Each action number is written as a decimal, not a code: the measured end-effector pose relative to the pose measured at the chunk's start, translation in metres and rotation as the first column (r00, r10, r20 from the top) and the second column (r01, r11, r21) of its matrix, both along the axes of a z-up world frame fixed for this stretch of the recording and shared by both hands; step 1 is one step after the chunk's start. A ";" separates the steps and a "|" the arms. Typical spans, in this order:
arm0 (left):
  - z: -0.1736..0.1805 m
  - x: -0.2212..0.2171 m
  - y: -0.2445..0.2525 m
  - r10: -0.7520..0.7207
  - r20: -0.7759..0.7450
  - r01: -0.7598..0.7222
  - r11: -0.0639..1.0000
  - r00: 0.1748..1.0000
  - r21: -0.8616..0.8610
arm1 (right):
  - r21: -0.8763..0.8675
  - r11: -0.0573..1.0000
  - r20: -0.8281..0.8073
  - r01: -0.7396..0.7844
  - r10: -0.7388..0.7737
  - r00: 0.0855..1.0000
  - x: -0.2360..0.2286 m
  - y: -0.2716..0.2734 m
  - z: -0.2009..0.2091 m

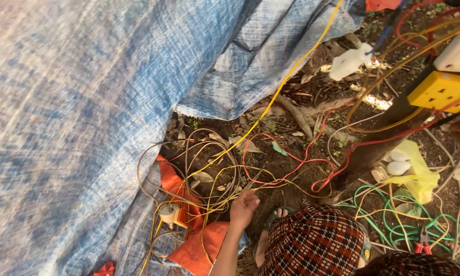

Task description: The person sits on the ground in front of a wooden post holding wall-mounted sockets and a yellow multi-socket power strip. They insert wire ends into the power strip's sockets, pull and position red and yellow wires, and press connections into place, working on one wire at a time.

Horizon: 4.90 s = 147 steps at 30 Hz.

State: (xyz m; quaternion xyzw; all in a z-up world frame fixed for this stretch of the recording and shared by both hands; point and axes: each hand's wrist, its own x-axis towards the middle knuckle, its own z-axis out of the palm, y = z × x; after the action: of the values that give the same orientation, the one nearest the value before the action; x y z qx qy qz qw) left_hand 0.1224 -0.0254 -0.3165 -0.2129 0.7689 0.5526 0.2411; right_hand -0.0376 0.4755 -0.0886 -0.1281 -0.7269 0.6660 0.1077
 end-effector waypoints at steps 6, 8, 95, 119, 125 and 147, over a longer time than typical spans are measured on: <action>-0.081 -0.095 0.097 -0.137 0.087 0.127 0.986 0.987 0.108 | -0.091 0.996 -0.058 0.005 -0.010 0.998 0.003 -0.023 0.034; -0.089 -0.121 0.128 -0.209 0.148 0.216 0.976 0.967 -0.036 | -0.110 0.994 -0.064 0.023 -0.031 0.997 0.004 -0.036 0.048; -0.068 -0.196 -0.018 0.514 -0.180 -0.505 0.858 0.838 0.099 | 0.087 0.996 0.031 -0.034 0.031 0.999 0.020 0.005 0.000; 0.300 -0.170 0.282 -0.190 -0.892 0.462 0.886 0.411 0.024 | -0.253 0.966 -0.089 0.047 -0.072 0.993 -0.005 -0.058 0.057; 0.290 -0.171 0.298 -0.021 -0.834 0.345 0.916 0.551 0.204 | 0.025 0.992 -0.071 0.121 -0.119 0.990 0.013 -0.053 0.079; 0.285 -0.179 0.294 0.011 -0.889 0.304 0.938 0.457 0.168 | -0.488 0.855 0.292 0.176 -0.031 0.956 -0.034 -0.042 -0.002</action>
State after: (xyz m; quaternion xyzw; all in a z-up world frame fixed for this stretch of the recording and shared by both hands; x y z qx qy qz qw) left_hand -0.0566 0.2685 -0.0318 0.2091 0.7033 0.6702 -0.1116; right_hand -0.0712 0.4332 -0.0908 -0.2818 -0.5248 0.8032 0.0047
